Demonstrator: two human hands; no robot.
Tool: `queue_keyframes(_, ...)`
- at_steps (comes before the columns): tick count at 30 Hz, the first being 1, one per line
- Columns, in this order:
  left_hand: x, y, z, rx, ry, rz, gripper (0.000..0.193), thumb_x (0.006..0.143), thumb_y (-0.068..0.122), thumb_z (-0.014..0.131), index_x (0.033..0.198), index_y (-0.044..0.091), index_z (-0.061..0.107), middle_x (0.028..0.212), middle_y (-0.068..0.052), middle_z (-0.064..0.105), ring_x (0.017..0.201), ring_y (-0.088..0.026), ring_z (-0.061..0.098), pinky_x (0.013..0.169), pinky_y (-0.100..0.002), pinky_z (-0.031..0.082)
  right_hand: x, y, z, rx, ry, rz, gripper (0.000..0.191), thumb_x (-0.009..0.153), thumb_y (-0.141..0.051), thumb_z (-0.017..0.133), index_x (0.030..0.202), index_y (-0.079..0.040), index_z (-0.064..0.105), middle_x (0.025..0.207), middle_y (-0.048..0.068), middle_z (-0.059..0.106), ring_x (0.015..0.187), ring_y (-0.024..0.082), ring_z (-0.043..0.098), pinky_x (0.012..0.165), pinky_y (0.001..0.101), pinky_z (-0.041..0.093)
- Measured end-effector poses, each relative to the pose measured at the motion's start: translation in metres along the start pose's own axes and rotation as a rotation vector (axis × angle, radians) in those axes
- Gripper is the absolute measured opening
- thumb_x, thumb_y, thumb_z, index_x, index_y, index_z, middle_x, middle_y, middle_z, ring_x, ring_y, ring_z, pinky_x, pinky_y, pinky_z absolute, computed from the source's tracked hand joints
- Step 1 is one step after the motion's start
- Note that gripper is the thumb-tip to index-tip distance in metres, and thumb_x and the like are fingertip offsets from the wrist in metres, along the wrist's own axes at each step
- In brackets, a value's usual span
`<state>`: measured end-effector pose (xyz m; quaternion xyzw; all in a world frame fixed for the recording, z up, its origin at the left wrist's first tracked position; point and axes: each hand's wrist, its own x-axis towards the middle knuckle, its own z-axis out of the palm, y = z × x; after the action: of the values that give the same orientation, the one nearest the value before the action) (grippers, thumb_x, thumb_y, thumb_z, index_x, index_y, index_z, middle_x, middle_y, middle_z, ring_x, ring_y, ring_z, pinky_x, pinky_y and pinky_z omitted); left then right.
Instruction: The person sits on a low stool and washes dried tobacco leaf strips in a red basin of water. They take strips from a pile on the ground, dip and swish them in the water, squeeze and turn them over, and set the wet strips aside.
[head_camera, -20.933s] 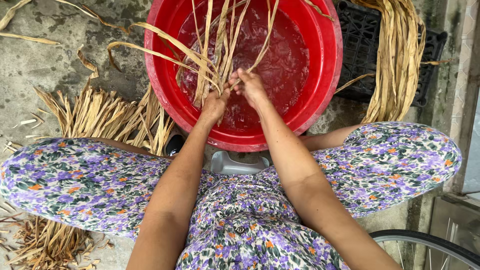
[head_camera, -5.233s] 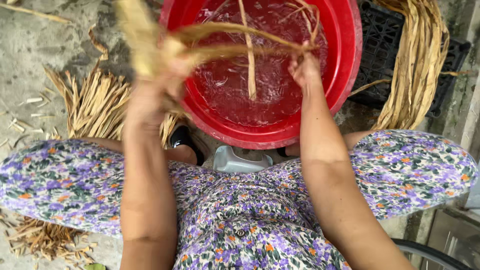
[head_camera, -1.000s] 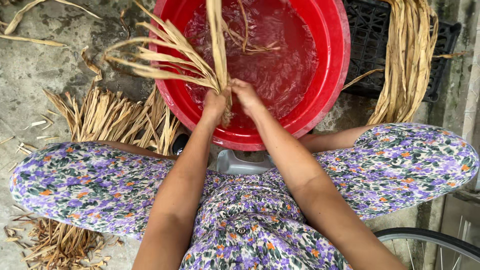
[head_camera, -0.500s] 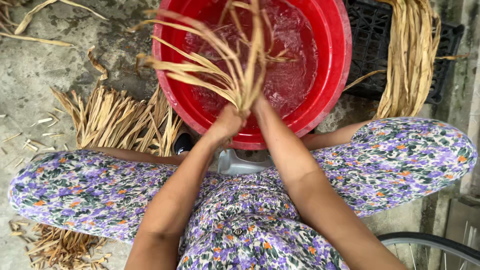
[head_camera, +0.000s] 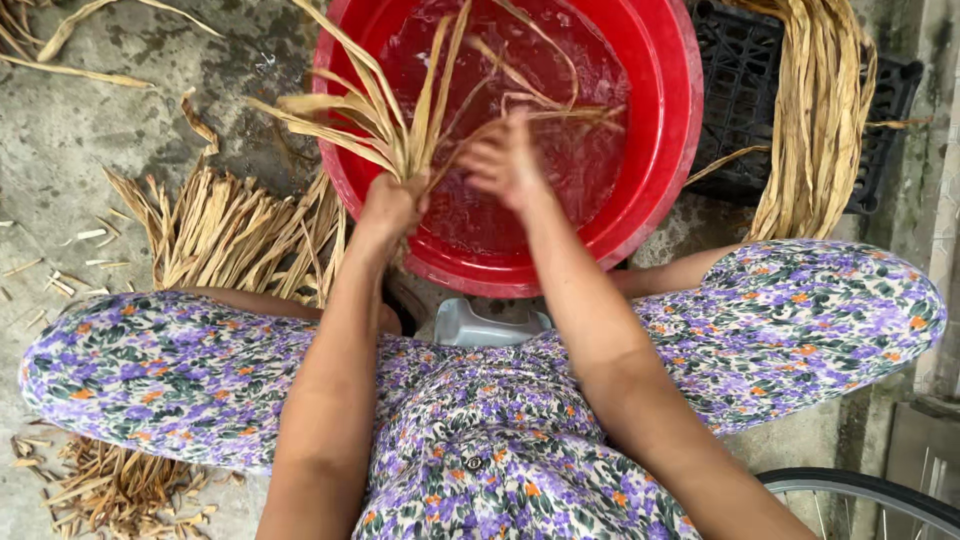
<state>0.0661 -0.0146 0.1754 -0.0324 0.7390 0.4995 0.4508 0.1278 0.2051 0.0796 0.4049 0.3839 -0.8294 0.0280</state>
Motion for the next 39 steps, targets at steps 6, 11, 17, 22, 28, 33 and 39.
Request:
queue_keyframes(6,0.033,-0.064,0.055,0.511,-0.165,0.42,0.031,0.098,0.02,0.054,0.116,-0.002,0.065,0.11,-0.027,0.068,0.104,-0.039,0.068,0.09,-0.05,0.053,-0.013,0.05,0.055,-0.463,-0.233,-0.064,0.053,0.088,-0.021,0.079,0.132,0.0,0.06,0.102,0.014,0.075,0.085,0.019,0.073,0.065,0.0291,0.061)
queue_keyframes(11,-0.029,-0.047,0.085,0.694,-0.306,0.191,0.035,0.098,0.026,0.057,0.113,-0.003,0.067,0.109,-0.034,0.067,0.11,-0.046,0.064,0.094,-0.054,0.049,0.014,0.021,-0.003,-0.206,0.102,0.153,0.024,0.1,-0.014,0.058,0.122,-0.006,0.064,0.073,0.004,0.062,0.045,0.008,0.051,0.041,0.0197,0.052)
queue_keyframes(17,-0.094,0.023,0.076,0.68,-0.409,0.18,0.045,0.1,0.039,0.061,0.105,-0.005,0.071,0.098,-0.032,0.071,0.098,-0.041,0.071,0.087,-0.05,0.053,0.036,-0.048,-0.095,0.104,0.278,0.072,0.016,0.105,-0.006,0.054,0.119,-0.001,0.06,0.07,0.005,0.055,0.046,0.015,0.053,0.043,0.0304,0.052)
queue_keyframes(22,-0.122,0.049,0.024,0.244,-0.512,0.403,0.035,0.098,0.033,0.062,0.109,0.002,0.074,0.092,-0.008,0.076,0.084,-0.017,0.07,0.075,-0.037,0.055,0.018,-0.097,-0.134,0.36,0.346,-0.189,0.062,0.097,-0.046,0.049,0.141,-0.002,0.055,0.087,0.01,0.068,0.063,0.019,0.066,0.053,0.0364,0.062)
queue_keyframes(28,-0.033,0.038,-0.012,0.254,-0.084,0.064,0.035,0.106,0.032,0.06,0.113,-0.001,0.072,0.077,-0.012,0.061,0.068,-0.021,0.05,0.058,-0.034,0.04,-0.015,-0.05,-0.02,-0.279,0.092,-0.065,0.128,0.068,-0.093,0.041,0.163,-0.014,0.01,0.155,0.032,0.034,0.112,0.037,0.073,0.076,0.039,0.069)
queue_keyframes(33,0.02,-0.018,0.028,0.559,-0.148,0.281,0.026,0.094,0.012,0.055,0.115,0.001,0.067,0.108,-0.022,0.072,0.096,-0.033,0.071,0.086,-0.044,0.055,-0.022,0.032,0.056,-0.656,-0.286,-0.267,0.109,0.074,-0.039,0.065,0.162,-0.012,0.007,0.158,0.03,0.022,0.096,0.034,0.063,0.068,0.0368,0.059)
queue_keyframes(39,-0.049,-0.042,0.104,1.047,-0.331,0.143,0.039,0.099,0.016,0.052,0.13,-0.007,0.051,0.111,-0.032,0.068,0.103,-0.044,0.07,0.092,-0.055,0.054,-0.01,0.038,-0.006,-0.403,0.079,0.131,0.04,0.098,-0.004,0.054,0.138,-0.002,0.055,0.091,0.016,0.063,0.049,0.01,0.054,0.038,0.0199,0.05)
